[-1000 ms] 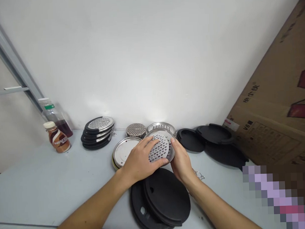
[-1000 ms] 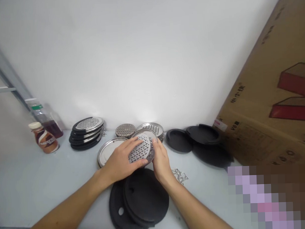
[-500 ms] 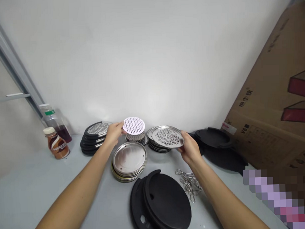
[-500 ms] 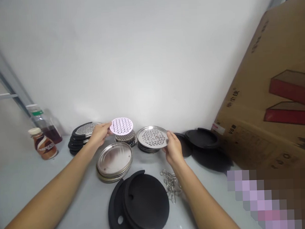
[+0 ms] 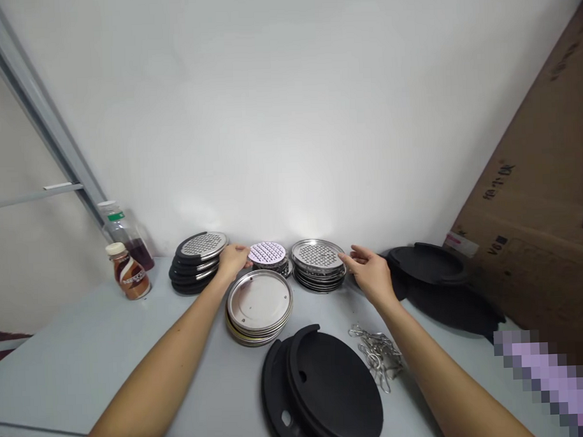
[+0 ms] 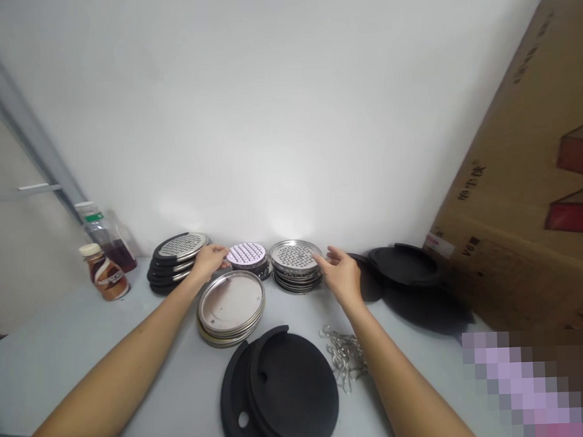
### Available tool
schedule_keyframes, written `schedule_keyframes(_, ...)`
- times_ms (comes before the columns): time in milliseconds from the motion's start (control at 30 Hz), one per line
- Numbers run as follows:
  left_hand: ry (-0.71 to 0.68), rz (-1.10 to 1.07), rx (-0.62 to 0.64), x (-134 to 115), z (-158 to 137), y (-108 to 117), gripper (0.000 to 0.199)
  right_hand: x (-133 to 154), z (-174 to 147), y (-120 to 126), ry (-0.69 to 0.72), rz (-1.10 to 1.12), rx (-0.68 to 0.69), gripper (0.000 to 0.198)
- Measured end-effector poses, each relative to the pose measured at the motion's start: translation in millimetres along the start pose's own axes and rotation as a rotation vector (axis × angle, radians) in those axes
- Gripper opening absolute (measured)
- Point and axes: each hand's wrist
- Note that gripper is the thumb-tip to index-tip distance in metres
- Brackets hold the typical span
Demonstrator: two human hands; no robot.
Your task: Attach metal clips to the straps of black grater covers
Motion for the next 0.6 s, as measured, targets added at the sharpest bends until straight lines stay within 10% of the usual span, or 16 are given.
schedule_keyframes(267, -0.246, 0.382, -0.330, -11, -51, 42, 0.037, 8, -30, 11, 0.163, -0.336, -0.043, 0.047)
schedule_keyframes(467, 0.035, 0.443, -0.426, 3, -33, 140, 0.031, 23, -50, 7, 0.175, -0.190, 0.049, 0.041)
schedule_keyframes(600, 0.125, 0.456, -0.360, 21, -16, 166, 0.025, 25, -52, 1, 0.187, -0.143, 0.116, 0.036)
Point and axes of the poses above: each hand's wrist, its own z-axis towards the middle knuckle, its own y-axis out of the back of the hand, x = y × z, and after that the axes turned 14 degrees about x, right-handed
